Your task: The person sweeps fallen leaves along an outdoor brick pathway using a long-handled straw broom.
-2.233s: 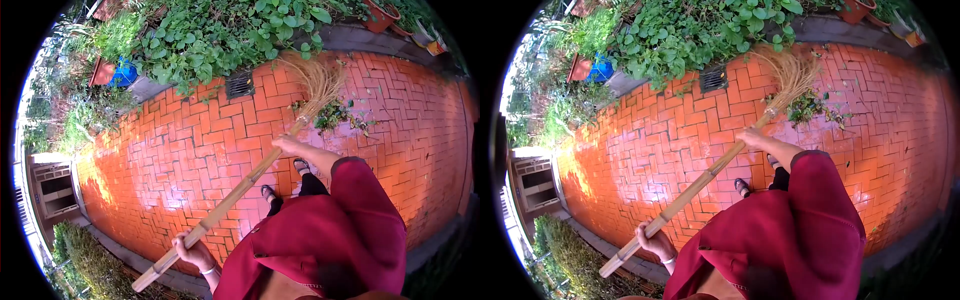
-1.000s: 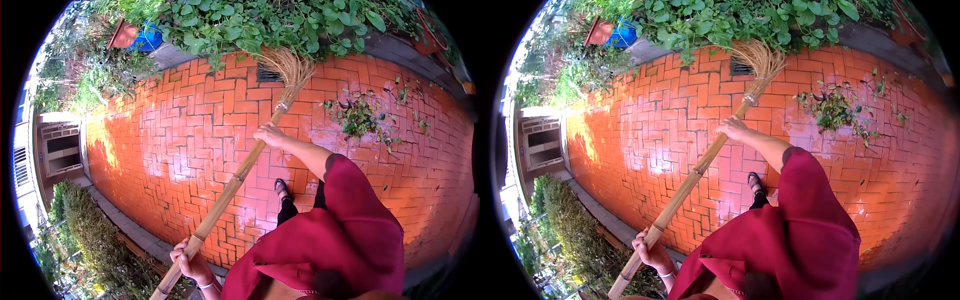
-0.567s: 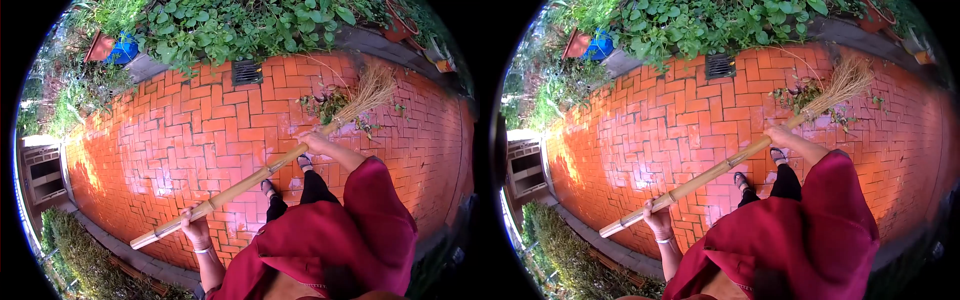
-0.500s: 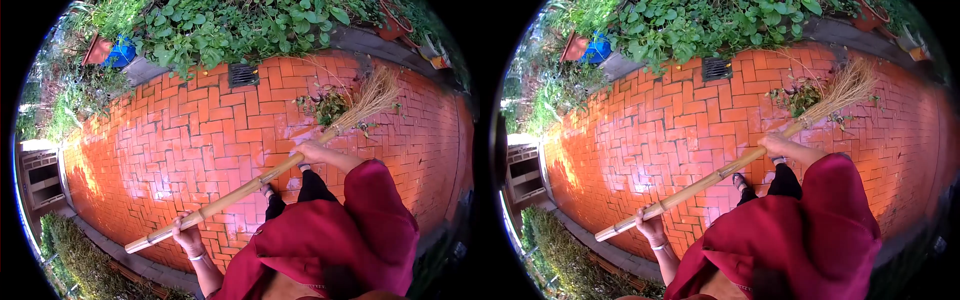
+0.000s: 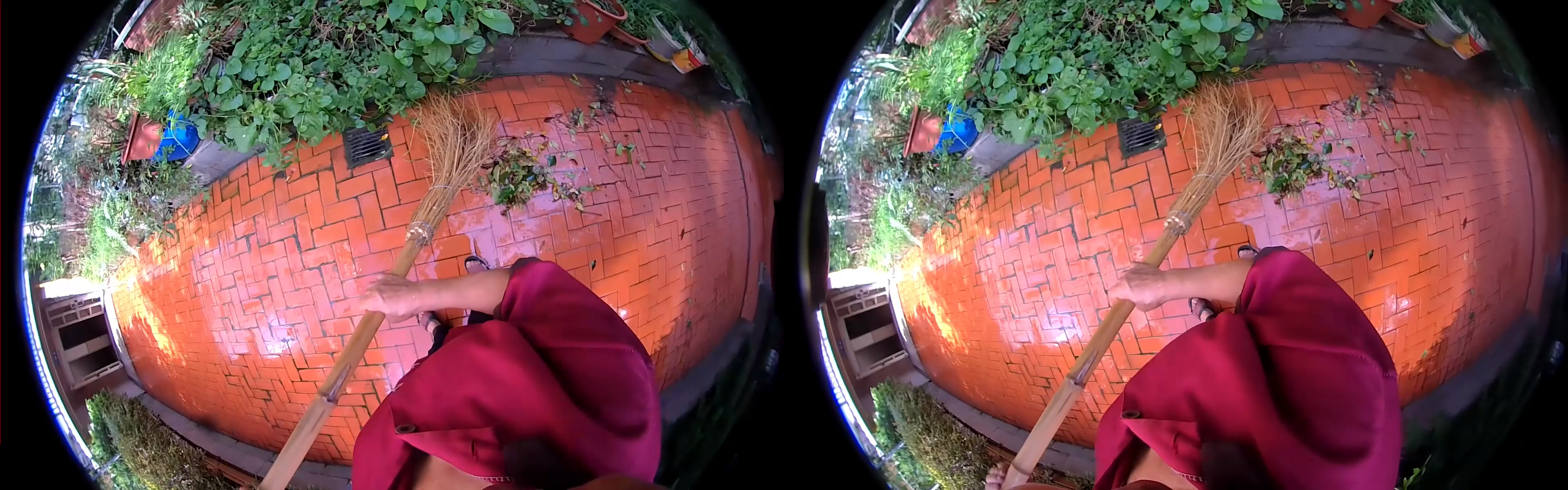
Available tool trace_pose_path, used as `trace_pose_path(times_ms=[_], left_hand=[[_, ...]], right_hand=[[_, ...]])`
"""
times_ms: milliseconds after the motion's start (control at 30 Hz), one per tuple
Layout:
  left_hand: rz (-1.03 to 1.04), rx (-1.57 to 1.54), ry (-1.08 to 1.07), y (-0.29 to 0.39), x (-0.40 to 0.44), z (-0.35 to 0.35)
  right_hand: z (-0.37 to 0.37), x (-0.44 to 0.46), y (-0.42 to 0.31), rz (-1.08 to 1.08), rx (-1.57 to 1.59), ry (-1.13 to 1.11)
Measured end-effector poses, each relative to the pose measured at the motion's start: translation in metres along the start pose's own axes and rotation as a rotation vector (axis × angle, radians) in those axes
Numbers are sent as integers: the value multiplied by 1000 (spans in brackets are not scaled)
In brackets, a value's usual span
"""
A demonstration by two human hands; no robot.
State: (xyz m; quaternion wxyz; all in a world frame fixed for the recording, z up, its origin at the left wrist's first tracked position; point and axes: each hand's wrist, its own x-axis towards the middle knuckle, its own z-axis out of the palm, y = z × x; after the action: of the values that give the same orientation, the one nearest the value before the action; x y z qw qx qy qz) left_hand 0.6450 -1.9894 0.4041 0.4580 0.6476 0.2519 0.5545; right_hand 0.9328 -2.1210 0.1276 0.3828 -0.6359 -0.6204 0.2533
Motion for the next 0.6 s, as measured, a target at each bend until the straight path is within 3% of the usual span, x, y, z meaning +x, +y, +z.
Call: trace_pose_path(times_ms=[33, 67, 167, 233, 300, 433, 567, 600], left_hand=[[-45, 106, 28, -21, -12, 19], [-256, -252, -110, -58, -18, 15], [-612, -348, -233, -149, -68, 113], [-720, -392, -387, -175, -98, 166], [-885, -416, -370, -177, -110, 186], [-876, -535, -254, -165, -91, 132], [-613, -453, -92, -89, -55, 7], [-502, -495, -150, -55, -44, -25]], right_hand=[[-2, -20, 28, 57, -42, 12], [-6, -44, 60, 174, -98, -34], [-18, -148, 174, 427, -282, 154], [-64, -197, 195, 673, -251, 100], [-97, -220, 196, 668, -406, 93], [-94, -205, 122, 596, -361, -14], [-24, -136, 44, 343, -135, -111], [-11, -111, 13, 236, -104, -152]])
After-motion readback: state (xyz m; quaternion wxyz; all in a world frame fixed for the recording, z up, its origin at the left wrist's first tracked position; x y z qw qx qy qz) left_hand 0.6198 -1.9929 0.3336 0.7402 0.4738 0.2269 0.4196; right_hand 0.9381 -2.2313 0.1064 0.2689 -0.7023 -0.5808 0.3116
